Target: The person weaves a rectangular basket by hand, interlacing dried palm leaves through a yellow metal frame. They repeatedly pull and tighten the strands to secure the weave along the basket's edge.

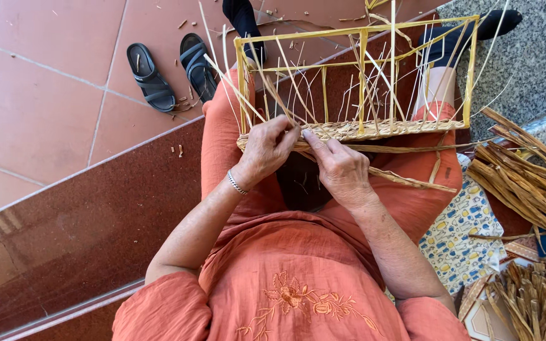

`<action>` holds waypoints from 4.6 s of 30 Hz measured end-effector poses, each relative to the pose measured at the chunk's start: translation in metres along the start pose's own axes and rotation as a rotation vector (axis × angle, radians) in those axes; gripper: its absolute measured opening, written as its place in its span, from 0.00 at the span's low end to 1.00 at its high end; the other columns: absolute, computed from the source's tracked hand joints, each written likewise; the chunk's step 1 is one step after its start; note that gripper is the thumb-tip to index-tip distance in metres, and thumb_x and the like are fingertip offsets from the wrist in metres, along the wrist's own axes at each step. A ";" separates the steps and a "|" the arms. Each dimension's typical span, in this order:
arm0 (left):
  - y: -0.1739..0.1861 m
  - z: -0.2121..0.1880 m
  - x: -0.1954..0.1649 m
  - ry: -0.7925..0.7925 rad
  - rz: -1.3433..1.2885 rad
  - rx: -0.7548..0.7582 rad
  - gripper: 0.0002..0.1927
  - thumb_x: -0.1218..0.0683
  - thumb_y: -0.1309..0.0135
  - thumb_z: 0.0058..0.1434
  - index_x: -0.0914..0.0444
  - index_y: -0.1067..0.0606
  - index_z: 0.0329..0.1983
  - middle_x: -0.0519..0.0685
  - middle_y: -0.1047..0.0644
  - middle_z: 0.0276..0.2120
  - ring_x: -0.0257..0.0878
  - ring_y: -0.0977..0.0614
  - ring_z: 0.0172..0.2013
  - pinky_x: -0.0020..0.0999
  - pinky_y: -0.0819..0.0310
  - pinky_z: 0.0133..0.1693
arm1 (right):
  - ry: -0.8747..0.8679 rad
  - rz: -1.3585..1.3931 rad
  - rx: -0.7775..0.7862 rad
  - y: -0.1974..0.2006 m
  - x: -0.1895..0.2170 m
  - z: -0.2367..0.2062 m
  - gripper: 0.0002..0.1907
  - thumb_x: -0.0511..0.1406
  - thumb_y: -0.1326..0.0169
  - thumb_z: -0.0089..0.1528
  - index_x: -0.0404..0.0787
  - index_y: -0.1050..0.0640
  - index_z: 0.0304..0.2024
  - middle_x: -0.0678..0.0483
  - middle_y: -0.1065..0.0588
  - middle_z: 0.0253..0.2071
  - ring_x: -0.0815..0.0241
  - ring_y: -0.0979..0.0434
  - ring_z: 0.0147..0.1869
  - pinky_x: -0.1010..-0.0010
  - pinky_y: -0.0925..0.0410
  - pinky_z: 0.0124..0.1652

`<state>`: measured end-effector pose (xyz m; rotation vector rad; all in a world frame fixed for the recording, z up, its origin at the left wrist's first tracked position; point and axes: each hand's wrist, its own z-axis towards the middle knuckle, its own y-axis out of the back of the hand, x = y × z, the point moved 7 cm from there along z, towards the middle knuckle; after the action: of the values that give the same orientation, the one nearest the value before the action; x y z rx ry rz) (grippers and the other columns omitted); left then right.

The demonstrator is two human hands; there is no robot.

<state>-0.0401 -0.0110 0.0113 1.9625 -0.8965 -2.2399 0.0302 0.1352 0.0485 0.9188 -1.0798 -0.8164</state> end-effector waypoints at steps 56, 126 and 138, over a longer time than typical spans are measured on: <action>-0.015 -0.037 -0.062 -0.533 0.350 0.057 0.30 0.63 0.39 0.54 0.68 0.31 0.62 0.52 0.26 0.39 0.50 0.24 0.38 0.42 0.27 0.40 | -0.145 -0.186 0.603 0.009 0.006 0.021 0.11 0.40 0.45 0.62 0.42 0.18 0.29 0.48 0.21 0.25 0.52 0.17 0.30 0.57 0.26 0.30; -0.017 -0.017 -0.035 -0.048 0.543 -0.034 0.21 0.49 0.31 0.57 0.66 0.29 0.40 0.55 0.24 0.31 0.53 0.21 0.29 0.47 0.28 0.31 | -0.006 0.293 -0.264 0.116 0.008 -0.127 0.19 0.33 0.30 0.58 0.36 0.24 0.47 0.48 0.24 0.43 0.52 0.21 0.45 0.64 0.26 0.43; -0.037 -0.020 -0.045 -0.222 0.577 0.046 0.07 0.58 0.44 0.67 0.62 0.24 0.47 0.52 0.18 0.41 0.51 0.17 0.29 0.43 0.23 0.30 | -0.299 0.488 -0.121 -0.018 -0.005 -0.092 0.30 0.34 0.34 0.59 0.38 0.31 0.61 0.45 0.22 0.44 0.47 0.18 0.42 0.60 0.26 0.42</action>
<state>-0.0001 0.0297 0.0348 1.2490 -1.3372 -2.1089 0.1152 0.1518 0.0117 0.4064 -1.4253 -0.6094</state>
